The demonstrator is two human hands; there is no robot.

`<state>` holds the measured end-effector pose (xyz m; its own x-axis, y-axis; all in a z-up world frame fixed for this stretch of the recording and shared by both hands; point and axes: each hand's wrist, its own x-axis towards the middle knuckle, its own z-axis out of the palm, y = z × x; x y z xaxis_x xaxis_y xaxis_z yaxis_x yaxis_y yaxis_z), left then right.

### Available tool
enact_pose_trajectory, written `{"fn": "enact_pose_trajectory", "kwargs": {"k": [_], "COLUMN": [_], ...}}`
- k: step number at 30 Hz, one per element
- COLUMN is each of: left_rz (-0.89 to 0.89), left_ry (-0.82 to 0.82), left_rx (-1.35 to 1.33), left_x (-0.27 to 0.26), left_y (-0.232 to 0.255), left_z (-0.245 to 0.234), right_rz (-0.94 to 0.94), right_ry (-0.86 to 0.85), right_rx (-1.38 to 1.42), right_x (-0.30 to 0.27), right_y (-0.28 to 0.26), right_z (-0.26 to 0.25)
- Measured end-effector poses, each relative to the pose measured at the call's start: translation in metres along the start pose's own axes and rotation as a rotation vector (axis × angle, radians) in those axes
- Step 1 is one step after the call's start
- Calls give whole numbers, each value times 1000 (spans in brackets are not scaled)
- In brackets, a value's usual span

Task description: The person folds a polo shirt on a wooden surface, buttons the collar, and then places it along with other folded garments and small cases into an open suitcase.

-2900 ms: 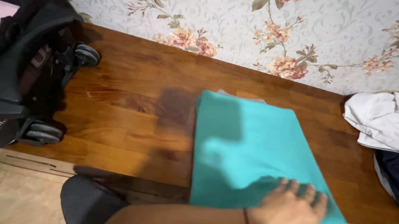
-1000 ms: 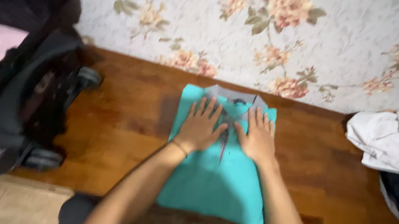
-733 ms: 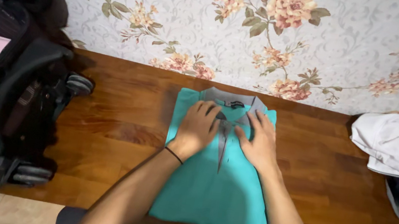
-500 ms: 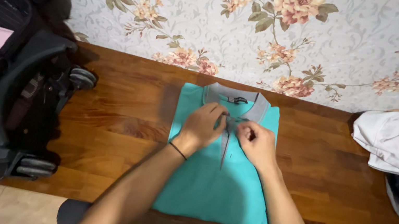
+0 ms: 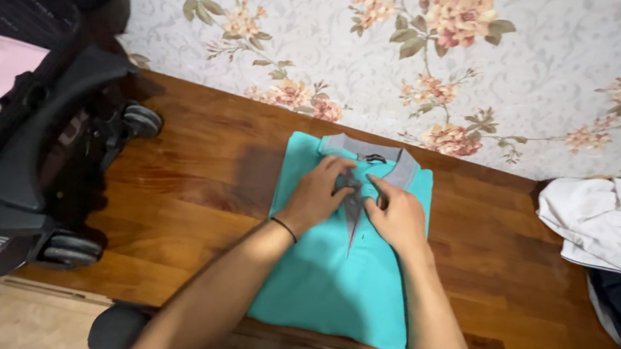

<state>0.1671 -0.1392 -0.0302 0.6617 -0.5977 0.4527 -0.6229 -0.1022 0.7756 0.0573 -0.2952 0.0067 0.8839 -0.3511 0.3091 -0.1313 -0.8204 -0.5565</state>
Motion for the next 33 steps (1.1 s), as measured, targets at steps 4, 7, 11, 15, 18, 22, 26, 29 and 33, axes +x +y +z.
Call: {"fn": "enact_pose_trajectory", "kwargs": {"k": [4, 7, 11, 15, 18, 22, 26, 29, 33], "left_rz": [-25, 238, 188, 221, 298, 241, 217, 199, 95], "left_ry": [36, 137, 20, -199, -200, -105, -39, -30, -40], "left_rx": [-45, -20, 57, 181, 81, 66, 147, 311, 342], "left_x": [3, 4, 3, 1, -4, -8, -10, -5, -1], "left_y": [3, -3, -10, -15, -23, -21, -21, -21, -23], "left_z": [0, 0, 10, 9, 8, 14, 22, 39, 43], "right_rz": [-7, 44, 63, 112, 369, 259, 277, 290, 229], "right_ry": [-56, 8, -20, -87, -488, -306, -189, -184, -205], "right_rx": [-89, 81, 140, 16, -269, -260, -210, -247, -373], "right_x": [3, 0, -9, -20, -34, -48, -52, -46, -31], "right_y": [17, 29, 12, -30, -49, -49, -35, -34, -35], "right_z": [6, 7, -4, -24, -28, -21, -29, -35, -31]}}
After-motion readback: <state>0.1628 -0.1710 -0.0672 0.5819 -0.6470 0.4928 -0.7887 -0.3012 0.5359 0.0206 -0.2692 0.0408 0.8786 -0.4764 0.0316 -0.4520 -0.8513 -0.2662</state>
